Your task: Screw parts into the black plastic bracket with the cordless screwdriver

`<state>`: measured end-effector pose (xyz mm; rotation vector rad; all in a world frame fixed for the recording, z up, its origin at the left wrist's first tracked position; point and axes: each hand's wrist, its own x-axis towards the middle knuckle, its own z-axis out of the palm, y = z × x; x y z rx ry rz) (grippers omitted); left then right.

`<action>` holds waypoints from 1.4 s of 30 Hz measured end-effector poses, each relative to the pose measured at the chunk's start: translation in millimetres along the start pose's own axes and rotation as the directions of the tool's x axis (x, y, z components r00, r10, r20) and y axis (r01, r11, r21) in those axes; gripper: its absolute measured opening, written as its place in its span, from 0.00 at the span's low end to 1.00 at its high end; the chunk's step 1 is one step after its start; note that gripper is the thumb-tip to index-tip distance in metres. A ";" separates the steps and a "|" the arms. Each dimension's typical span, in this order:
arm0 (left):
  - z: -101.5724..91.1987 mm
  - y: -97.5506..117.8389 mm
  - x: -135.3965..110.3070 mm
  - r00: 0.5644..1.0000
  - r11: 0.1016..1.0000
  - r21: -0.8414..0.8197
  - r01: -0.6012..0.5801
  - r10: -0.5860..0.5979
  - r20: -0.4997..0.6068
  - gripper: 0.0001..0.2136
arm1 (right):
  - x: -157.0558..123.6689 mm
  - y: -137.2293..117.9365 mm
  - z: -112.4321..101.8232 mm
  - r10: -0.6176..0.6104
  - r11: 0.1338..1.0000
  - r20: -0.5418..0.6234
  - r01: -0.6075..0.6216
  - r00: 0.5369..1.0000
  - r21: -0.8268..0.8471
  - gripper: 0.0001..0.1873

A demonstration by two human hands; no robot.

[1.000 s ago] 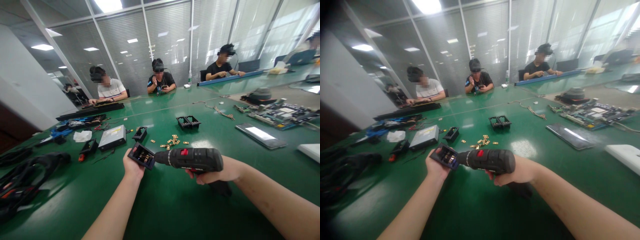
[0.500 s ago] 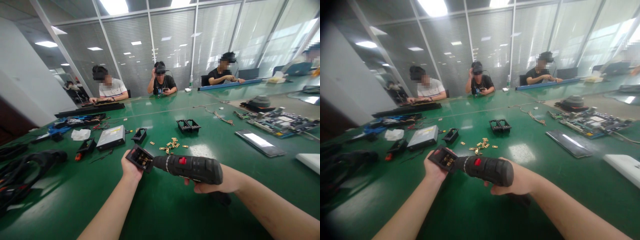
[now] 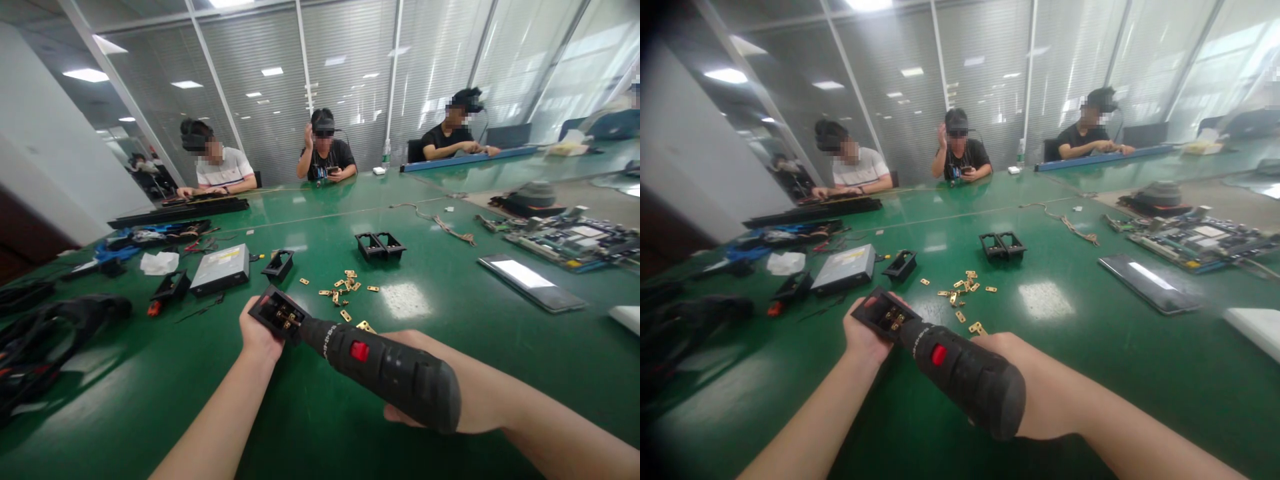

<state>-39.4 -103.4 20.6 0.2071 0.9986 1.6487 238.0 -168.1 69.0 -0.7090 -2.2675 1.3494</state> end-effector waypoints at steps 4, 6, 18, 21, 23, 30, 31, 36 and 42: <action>0.6 -1.4 0.3 1.000 1.000 0.008 -0.011 0.011 0.001 0.09 | 1.3 -4.0 4.7 -0.002 0.994 -0.003 0.002 1.000 0.110 0.14; 0.7 -1.4 0.9 1.000 1.000 0.016 -0.004 0.004 -0.002 0.09 | 2.7 0.8 4.0 -0.002 0.989 0.009 0.001 1.000 0.150 0.16; 5.3 4.1 -4.3 1.000 0.998 0.066 -0.006 0.008 -0.022 0.10 | 7.9 36.7 -0.9 -0.031 0.896 0.223 -0.072 0.974 0.437 0.33; 4.7 4.4 -3.4 0.999 0.997 0.076 0.016 -0.013 -0.045 0.10 | 9.2 32.7 1.4 -0.013 0.901 0.196 -0.074 0.981 0.427 0.30; 3.7 4.4 -2.3 0.998 0.996 0.084 0.034 -0.030 -0.058 0.10 | 8.7 32.5 2.8 -0.017 0.904 0.186 -0.064 0.982 0.422 0.28; 3.3 5.2 -2.7 0.998 0.995 0.085 0.044 -0.040 -0.046 0.09 | 3.8 44.6 12.1 -0.042 0.914 0.071 0.010 0.997 0.405 0.23; 3.7 5.4 -3.2 0.998 0.995 0.086 0.044 -0.040 -0.045 0.09 | 3.8 45.0 12.9 -0.043 0.916 0.068 0.012 0.997 0.402 0.23; 3.7 5.6 -3.5 0.998 0.996 0.071 0.055 -0.053 -0.040 0.09 | 6.8 39.4 13.1 -0.092 0.905 0.062 0.058 0.994 0.422 0.20; 2.0 4.7 -1.9 0.997 0.997 0.057 0.047 -0.044 -0.056 0.07 | 7.4 33.9 11.2 -0.047 0.908 0.091 0.005 0.995 0.418 0.19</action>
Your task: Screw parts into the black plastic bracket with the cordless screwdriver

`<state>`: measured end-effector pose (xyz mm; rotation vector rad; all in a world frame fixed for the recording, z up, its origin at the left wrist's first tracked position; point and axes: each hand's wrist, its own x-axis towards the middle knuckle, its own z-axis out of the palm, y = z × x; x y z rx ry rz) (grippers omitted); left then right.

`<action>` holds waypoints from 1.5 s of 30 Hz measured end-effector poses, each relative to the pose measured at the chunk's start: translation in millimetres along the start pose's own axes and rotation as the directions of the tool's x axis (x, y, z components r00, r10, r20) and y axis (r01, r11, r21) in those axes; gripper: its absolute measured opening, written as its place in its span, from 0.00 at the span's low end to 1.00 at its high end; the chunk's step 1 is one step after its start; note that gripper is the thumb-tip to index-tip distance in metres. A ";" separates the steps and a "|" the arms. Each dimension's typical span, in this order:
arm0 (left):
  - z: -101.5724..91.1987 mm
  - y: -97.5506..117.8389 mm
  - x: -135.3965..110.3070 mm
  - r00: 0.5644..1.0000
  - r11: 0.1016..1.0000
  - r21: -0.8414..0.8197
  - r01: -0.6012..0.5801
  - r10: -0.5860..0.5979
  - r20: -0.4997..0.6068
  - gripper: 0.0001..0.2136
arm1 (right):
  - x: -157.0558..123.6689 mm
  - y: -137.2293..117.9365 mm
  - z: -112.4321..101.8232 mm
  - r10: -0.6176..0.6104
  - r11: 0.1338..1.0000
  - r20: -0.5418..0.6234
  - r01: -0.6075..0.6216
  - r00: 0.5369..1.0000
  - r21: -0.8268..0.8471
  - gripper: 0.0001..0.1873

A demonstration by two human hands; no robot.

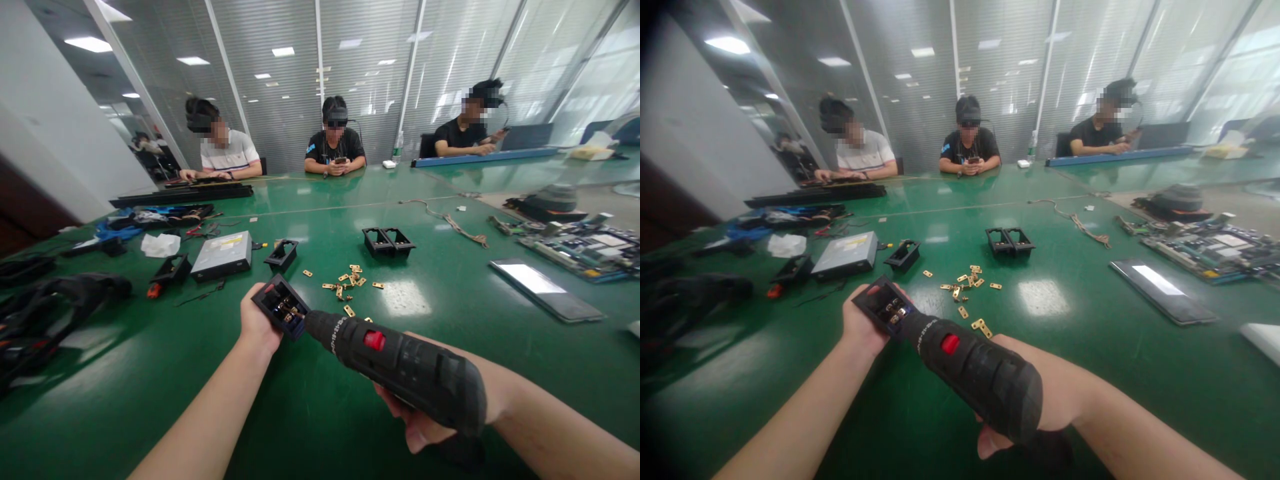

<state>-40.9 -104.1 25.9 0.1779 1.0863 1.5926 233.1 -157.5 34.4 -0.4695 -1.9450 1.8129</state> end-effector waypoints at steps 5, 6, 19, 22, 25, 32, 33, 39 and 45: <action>0.8 -1.0 0.6 1.000 1.000 -0.022 0.018 -0.018 0.001 0.06 | 0.5 -3.7 -1.6 0.010 1.000 0.043 -0.009 0.999 -0.021 0.18; 1.2 -1.1 0.6 1.000 0.999 -0.026 0.020 -0.020 0.003 0.06 | 0.4 -4.2 -1.9 0.015 1.000 0.049 -0.013 0.999 -0.027 0.19; 1.0 -1.3 0.4 1.000 1.000 0.006 -0.004 0.004 0.025 0.08 | 6.6 -17.6 -9.2 -0.049 0.977 0.137 0.076 0.989 -0.200 0.21; 0.7 -1.6 1.5 1.000 1.000 0.003 0.000 0.000 0.023 0.08 | 8.9 -20.2 -7.0 -0.086 0.974 0.140 0.113 0.986 -0.198 0.24; 1.0 -1.4 1.8 1.000 1.000 0.010 -0.006 0.006 0.017 0.07 | 8.1 -20.9 -2.6 -0.102 0.971 0.145 0.130 0.984 -0.201 0.22; -0.2 -2.6 3.1 1.000 1.000 0.016 0.003 -0.004 0.025 0.07 | 0.1 2.1 2.4 -0.073 0.983 0.108 0.090 0.991 -0.163 0.20; -0.4 -2.9 3.6 0.999 1.000 0.018 0.007 -0.007 0.031 0.08 | -0.3 5.8 1.8 -0.085 0.979 0.107 0.103 0.991 -0.175 0.21; -1.4 -3.0 6.4 1.000 1.000 0.016 0.021 -0.021 0.002 0.08 | 2.7 13.8 -8.7 -0.147 0.975 0.188 0.174 0.971 -0.140 0.19; 1.0 -4.7 2.6 1.000 0.999 0.041 0.018 -0.018 -0.004 0.08 | 3.5 3.9 -15.1 0.163 0.984 0.274 -0.136 0.948 -0.116 0.34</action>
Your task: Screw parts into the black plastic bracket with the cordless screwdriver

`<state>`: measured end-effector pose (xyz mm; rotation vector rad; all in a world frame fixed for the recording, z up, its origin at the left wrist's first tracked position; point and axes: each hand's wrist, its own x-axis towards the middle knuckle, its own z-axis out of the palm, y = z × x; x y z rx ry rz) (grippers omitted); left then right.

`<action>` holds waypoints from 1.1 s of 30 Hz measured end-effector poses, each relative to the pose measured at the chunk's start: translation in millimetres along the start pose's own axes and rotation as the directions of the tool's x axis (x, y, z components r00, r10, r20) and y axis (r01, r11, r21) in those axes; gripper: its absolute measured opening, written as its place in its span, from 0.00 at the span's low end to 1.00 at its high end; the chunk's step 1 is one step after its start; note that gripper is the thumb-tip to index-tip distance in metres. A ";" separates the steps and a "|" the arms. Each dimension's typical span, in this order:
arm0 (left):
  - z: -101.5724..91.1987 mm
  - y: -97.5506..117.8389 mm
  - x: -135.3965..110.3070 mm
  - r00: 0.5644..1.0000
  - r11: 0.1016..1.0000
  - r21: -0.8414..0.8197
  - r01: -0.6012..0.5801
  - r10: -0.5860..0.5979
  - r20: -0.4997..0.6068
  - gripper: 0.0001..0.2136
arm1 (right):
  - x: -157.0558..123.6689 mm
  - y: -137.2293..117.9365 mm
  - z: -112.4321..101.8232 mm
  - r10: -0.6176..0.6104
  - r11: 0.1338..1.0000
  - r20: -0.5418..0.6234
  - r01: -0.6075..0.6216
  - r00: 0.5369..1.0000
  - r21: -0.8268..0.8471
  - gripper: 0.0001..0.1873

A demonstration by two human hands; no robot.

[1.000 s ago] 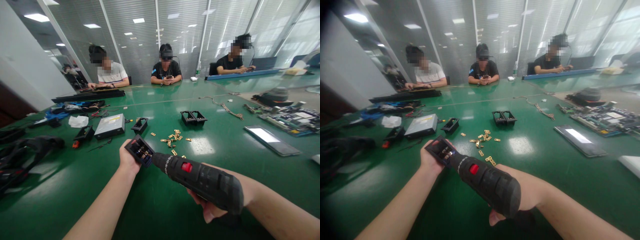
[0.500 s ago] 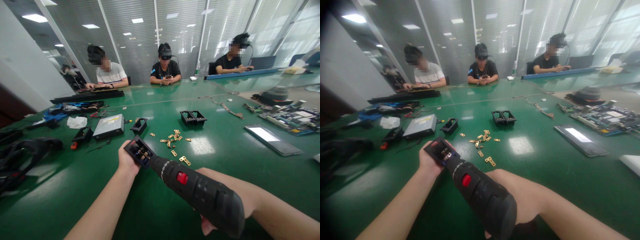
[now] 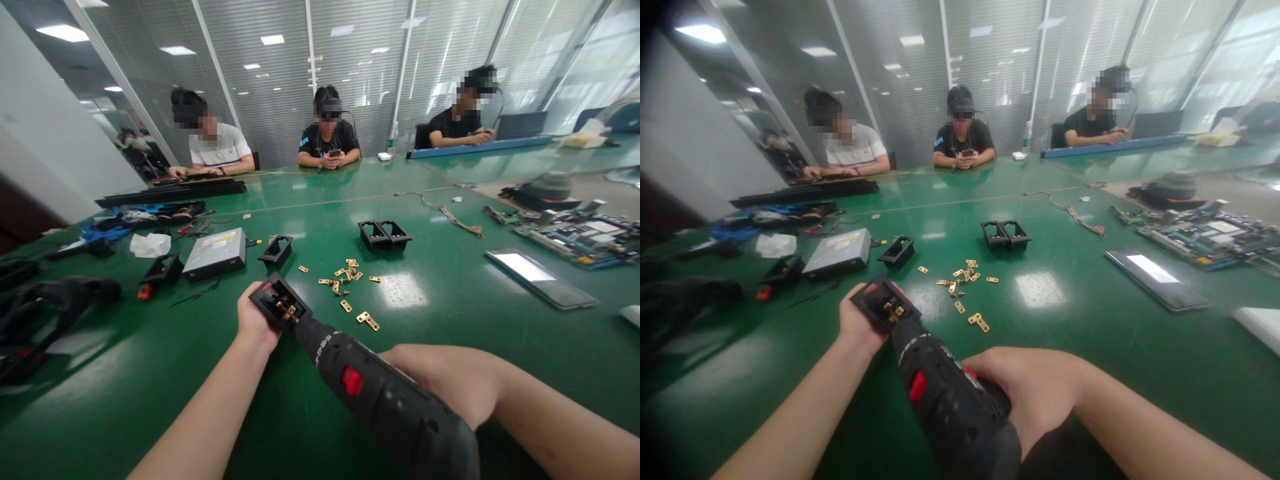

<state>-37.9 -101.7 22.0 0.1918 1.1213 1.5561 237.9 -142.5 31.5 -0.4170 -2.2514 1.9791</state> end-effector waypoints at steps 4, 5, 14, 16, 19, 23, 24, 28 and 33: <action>2.2 -1.3 -3.3 1.000 1.000 0.015 0.001 -0.001 -0.008 0.08 | -0.9 -12.5 1.4 0.141 0.953 -0.054 -0.151 0.988 -0.261 0.30; 2.3 -1.5 -3.5 1.000 1.000 0.020 0.002 -0.002 -0.011 0.08 | -1.0 -14.2 1.0 0.141 0.942 -0.063 -0.153 0.988 -0.299 0.28; -1.0 2.3 5.4 1.000 1.000 0.001 -0.011 0.011 -0.013 0.08 | 2.7 -1.1 -1.6 -0.050 0.995 -0.157 0.062 0.986 0.078 0.39; -1.6 6.6 7.3 0.999 0.999 -0.009 -0.032 0.032 -0.018 0.08 | 6.3 -1.7 4.2 -0.101 0.971 -0.228 0.147 0.968 0.191 0.39; -2.5 12.0 9.3 0.997 0.997 -0.012 -0.075 0.075 -0.006 0.10 | 10.1 -5.9 11.9 -0.102 0.954 -0.273 0.172 0.957 0.245 0.36; -4.7 13.0 13.6 0.996 0.996 -0.019 -0.084 0.083 -0.020 0.09 | 8.3 -5.8 13.4 -0.125 0.937 -0.238 0.194 0.963 0.291 0.27; -5.2 12.7 14.8 0.996 0.996 -0.020 -0.084 0.083 -0.031 0.08 | 6.8 -4.8 12.5 -0.098 0.945 -0.218 0.160 0.971 0.287 0.23; -5.7 12.2 17.7 0.995 0.997 -0.022 -0.073 0.071 -0.067 0.08 | -0.3 -5.4 7.3 0.064 0.949 -0.223 0.010 0.973 0.315 0.14; -4.9 12.4 16.9 0.996 0.997 -0.014 -0.077 0.076 -0.049 0.08 | -2.6 -13.9 5.4 0.125 0.966 -0.184 -0.077 0.975 0.249 0.12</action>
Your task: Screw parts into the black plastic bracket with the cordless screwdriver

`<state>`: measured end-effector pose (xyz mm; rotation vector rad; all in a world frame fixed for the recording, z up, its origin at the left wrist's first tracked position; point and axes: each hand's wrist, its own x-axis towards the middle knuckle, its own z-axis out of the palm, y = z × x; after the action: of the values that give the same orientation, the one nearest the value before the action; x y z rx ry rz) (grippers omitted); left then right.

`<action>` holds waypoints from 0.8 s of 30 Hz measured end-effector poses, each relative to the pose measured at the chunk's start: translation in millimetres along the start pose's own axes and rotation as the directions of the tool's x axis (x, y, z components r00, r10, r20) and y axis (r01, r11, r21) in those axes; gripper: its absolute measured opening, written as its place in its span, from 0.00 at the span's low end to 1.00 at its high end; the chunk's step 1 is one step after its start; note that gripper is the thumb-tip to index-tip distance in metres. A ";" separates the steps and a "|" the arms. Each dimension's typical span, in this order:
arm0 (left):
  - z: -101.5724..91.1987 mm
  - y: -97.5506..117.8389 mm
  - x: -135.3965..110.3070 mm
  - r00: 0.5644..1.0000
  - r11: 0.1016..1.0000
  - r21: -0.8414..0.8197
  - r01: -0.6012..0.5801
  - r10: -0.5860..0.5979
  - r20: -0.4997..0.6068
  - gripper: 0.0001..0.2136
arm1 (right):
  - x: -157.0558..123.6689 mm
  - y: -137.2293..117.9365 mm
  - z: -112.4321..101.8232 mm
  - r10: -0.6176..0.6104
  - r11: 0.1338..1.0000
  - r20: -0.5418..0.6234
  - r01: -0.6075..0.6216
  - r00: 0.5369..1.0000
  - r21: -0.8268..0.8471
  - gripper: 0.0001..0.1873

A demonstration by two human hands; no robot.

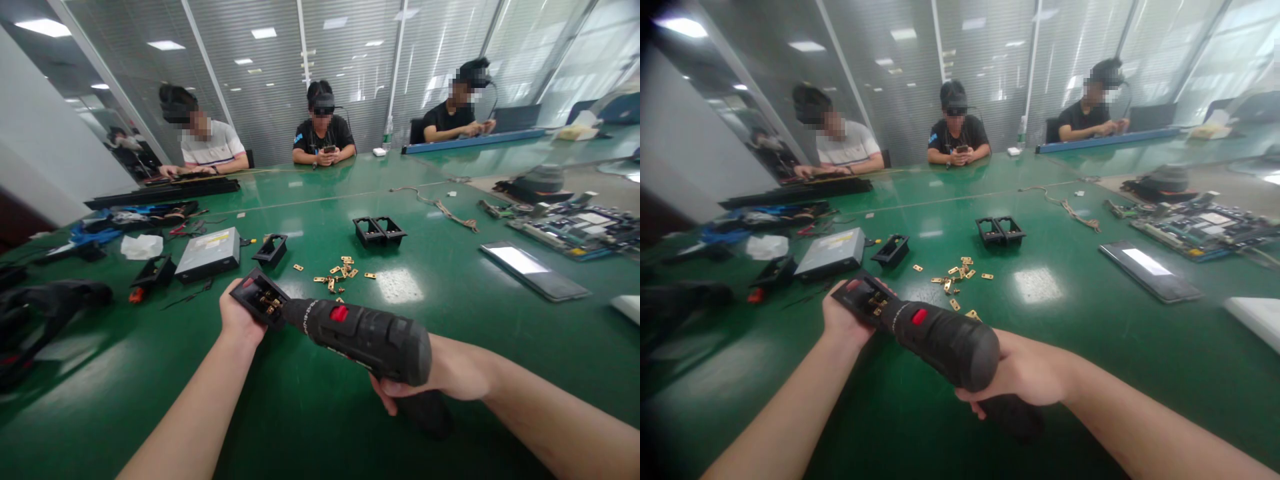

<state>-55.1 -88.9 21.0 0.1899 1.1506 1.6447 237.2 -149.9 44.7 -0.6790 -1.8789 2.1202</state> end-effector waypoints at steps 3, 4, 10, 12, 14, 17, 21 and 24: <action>-0.1 -0.9 0.0 1.000 1.000 -0.002 -0.003 0.003 0.016 0.08 | 1.9 1.3 3.4 0.013 0.999 0.016 -0.013 1.000 0.031 0.09; -0.3 -1.4 0.3 1.000 1.000 -0.006 -0.002 0.002 0.014 0.08 | 2.8 2.4 4.6 0.006 0.999 0.017 -0.007 1.000 0.053 0.09; -2.3 -3.3 4.1 1.000 1.000 -0.001 0.013 -0.013 -0.009 0.07 | 5.9 1.6 7.3 -0.097 0.995 0.001 0.097 0.995 -0.016 0.31; -3.1 -3.1 5.1 1.000 1.000 0.001 0.010 -0.010 -0.006 0.07 | 6.2 0.6 6.4 -0.149 0.980 -0.008 0.146 0.989 -0.137 0.36; -3.7 -2.9 5.6 1.000 1.000 0.003 0.009 -0.009 0.002 0.07 | 6.6 1.2 6.0 -0.163 0.965 -0.006 0.158 0.987 -0.211 0.36; -4.0 -2.9 5.5 1.000 1.000 0.010 0.004 -0.004 0.015 0.07 | 7.5 2.8 7.3 -0.134 0.957 -0.045 0.117 0.990 -0.266 0.28; -3.5 -3.0 4.8 1.000 1.000 0.006 -0.010 0.010 0.015 0.07 | 7.8 1.4 9.1 -0.135 0.957 -0.077 0.110 0.988 -0.267 0.18; -3.3 -2.6 4.2 1.000 1.000 -0.008 -0.010 0.010 0.020 0.07 | 7.3 1.1 8.6 -0.150 0.959 -0.076 0.126 0.986 -0.255 0.17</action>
<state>-57.2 -87.4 15.7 0.2066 1.1292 1.6525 226.9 -154.2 42.8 -0.6634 -2.0948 1.7530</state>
